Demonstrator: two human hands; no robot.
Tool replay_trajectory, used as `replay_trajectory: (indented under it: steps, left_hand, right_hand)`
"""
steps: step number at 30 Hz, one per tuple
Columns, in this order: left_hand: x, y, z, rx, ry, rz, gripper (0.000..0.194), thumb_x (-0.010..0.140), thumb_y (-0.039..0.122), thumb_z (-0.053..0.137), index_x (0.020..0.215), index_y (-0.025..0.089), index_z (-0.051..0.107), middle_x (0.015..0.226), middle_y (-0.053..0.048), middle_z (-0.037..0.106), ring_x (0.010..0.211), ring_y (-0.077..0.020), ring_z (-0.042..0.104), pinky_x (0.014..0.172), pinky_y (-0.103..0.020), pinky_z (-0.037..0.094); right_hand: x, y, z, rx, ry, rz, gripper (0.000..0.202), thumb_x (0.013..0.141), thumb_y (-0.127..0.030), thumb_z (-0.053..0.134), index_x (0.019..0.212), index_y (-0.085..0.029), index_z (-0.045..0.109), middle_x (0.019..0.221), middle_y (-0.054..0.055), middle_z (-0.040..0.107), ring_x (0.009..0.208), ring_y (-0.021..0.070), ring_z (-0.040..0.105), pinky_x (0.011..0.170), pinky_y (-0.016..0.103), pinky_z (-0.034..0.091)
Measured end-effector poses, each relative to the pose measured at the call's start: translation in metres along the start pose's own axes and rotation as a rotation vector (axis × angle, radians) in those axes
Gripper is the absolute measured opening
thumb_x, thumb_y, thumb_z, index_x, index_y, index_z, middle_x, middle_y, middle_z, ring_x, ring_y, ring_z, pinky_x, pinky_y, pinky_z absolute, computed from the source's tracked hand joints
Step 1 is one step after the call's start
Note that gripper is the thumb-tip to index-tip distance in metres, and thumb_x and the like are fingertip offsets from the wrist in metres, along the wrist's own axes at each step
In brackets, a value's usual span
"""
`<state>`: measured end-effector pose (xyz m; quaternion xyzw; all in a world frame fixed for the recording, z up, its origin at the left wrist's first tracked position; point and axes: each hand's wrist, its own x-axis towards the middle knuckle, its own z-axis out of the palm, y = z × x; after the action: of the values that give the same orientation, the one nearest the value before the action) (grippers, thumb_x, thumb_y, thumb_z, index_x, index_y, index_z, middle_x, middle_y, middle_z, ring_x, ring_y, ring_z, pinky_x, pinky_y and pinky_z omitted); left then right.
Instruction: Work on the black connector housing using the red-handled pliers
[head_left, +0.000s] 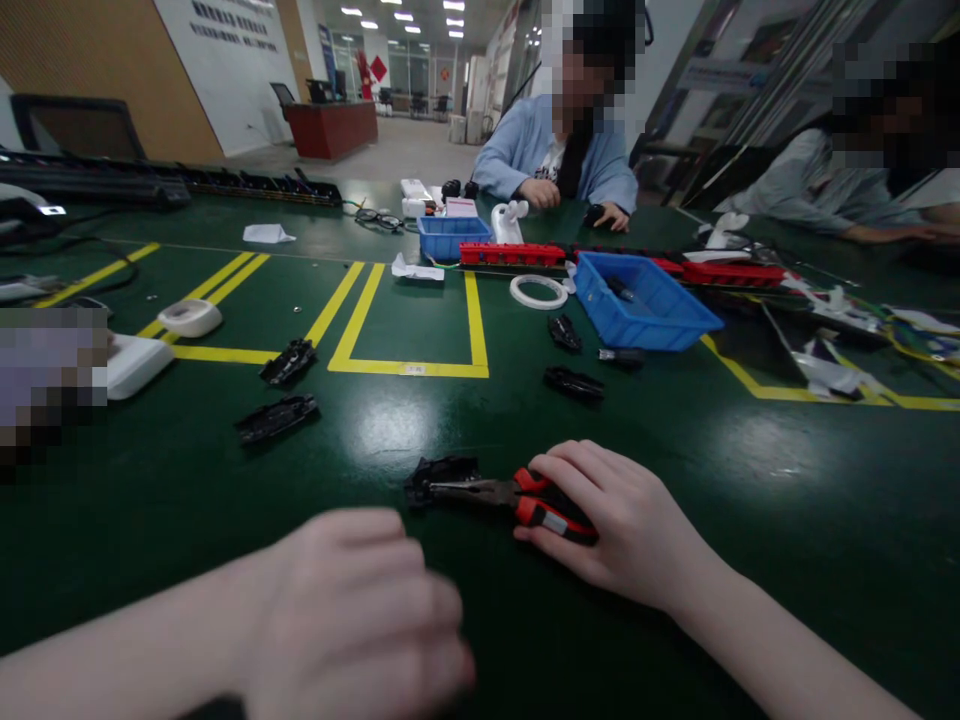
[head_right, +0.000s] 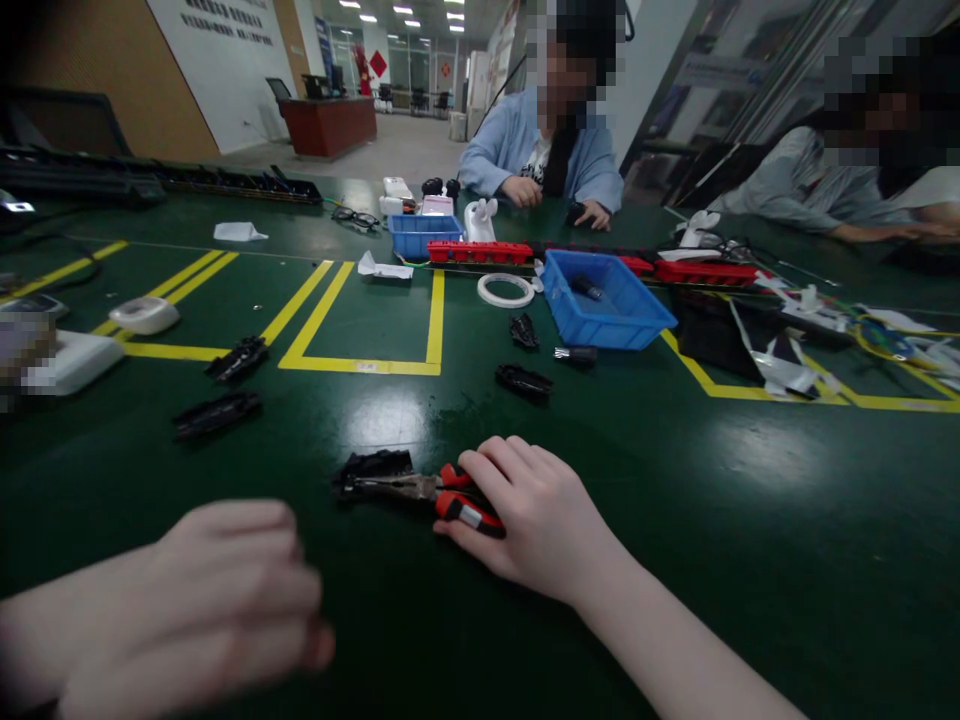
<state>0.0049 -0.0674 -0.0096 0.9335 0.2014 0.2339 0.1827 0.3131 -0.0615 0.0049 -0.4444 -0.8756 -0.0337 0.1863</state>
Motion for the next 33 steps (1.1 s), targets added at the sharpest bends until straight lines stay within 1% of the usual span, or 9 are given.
replay_trajectory:
  steps: [3,6,9,13,16,19,24,29,33]
  left_hand:
    - [0.037,-0.035,-0.016,0.032,0.090,0.014,0.018,0.104,0.019,0.049,0.109,0.025,0.066,0.102,-0.004,0.069,0.087,-0.0178,0.066,0.077,-0.033,0.054]
    - [0.052,-0.051,-0.021,-0.026,0.094,-0.120,0.024,0.106,0.018,0.040,0.112,0.020,0.063,0.109,-0.007,0.067,0.101,-0.0190,0.064,0.084,-0.032,0.054]
    - [0.050,-0.049,-0.017,-0.053,0.008,-0.201,0.026,0.106,0.022,0.042,0.125,0.021,0.059,0.122,-0.008,0.064,0.110,-0.0216,0.061,0.091,-0.036,0.054]
    - [0.048,-0.046,-0.013,0.000,-0.102,-0.221,0.042,0.096,0.036,0.064,0.135,0.022,0.055,0.127,-0.008,0.063,0.113,-0.0272,0.060,0.095,-0.044,0.053]
    - [0.050,-0.048,-0.013,0.008,-0.106,-0.228,0.047,0.093,0.031,0.070,0.136,0.021,0.054,0.123,-0.008,0.064,0.111,-0.0259,0.060,0.094,-0.043,0.053]
    - [0.051,-0.050,-0.013,-0.021,-0.091,-0.255,0.040,0.092,0.026,0.071,0.129,0.019,0.057,0.118,-0.007,0.065,0.107,-0.0245,0.061,0.091,-0.041,0.054]
    - [0.053,-0.052,-0.014,-0.069,-0.109,-0.250,0.033,0.093,0.030,0.070,0.123,0.020,0.060,0.117,-0.007,0.065,0.107,-0.0245,0.061,0.092,-0.042,0.054]
    - [0.051,-0.055,-0.016,-0.062,-0.038,-0.219,0.032,0.093,0.029,0.069,0.122,0.020,0.061,0.123,-0.009,0.063,0.112,-0.0260,0.061,0.097,-0.046,0.052]
    - [0.053,-0.029,-0.012,-0.131,0.184,-0.145,0.027,0.095,0.023,0.062,0.121,0.021,0.061,0.127,-0.010,0.061,0.119,-0.0254,0.059,0.101,-0.044,0.051]
  right_hand:
    - [0.000,0.000,0.000,0.012,-0.002,0.007,0.035,0.090,-0.044,0.064,0.109,-0.015,0.064,0.098,0.012,0.071,0.080,0.0214,0.066,0.066,0.034,0.055]
    - [0.000,0.000,0.000,0.029,-0.010,0.005,0.034,0.092,-0.043,0.063,0.110,-0.015,0.064,0.099,0.012,0.071,0.081,0.0212,0.066,0.067,0.034,0.056]
    - [0.000,0.001,0.001,0.038,0.000,0.003,0.034,0.092,-0.044,0.063,0.110,-0.015,0.063,0.099,0.012,0.070,0.082,0.0212,0.066,0.067,0.034,0.056]
    - [0.000,0.001,0.000,0.039,0.006,0.001,0.034,0.092,-0.044,0.063,0.110,-0.015,0.062,0.099,0.012,0.070,0.082,0.0213,0.067,0.067,0.034,0.057]
    - [0.000,0.002,0.001,0.036,0.003,-0.008,0.034,0.093,-0.044,0.061,0.110,-0.015,0.062,0.098,0.012,0.070,0.080,0.0213,0.067,0.067,0.034,0.057]
    - [-0.002,0.004,0.005,0.033,0.030,-0.017,0.035,0.094,-0.045,0.059,0.112,-0.015,0.062,0.099,0.012,0.070,0.080,0.0211,0.067,0.067,0.034,0.056]
    - [-0.002,0.008,0.005,0.015,0.042,-0.028,0.036,0.094,-0.047,0.060,0.112,-0.015,0.062,0.099,0.012,0.070,0.080,0.0208,0.066,0.066,0.033,0.056]
    - [0.000,0.008,0.001,0.018,0.037,-0.031,0.036,0.092,-0.045,0.063,0.111,-0.014,0.064,0.098,0.012,0.071,0.079,0.0207,0.067,0.065,0.032,0.056]
    - [0.000,0.008,0.002,0.007,0.047,-0.041,0.034,0.092,-0.044,0.063,0.110,-0.015,0.064,0.097,0.012,0.070,0.078,0.0211,0.067,0.065,0.033,0.056]
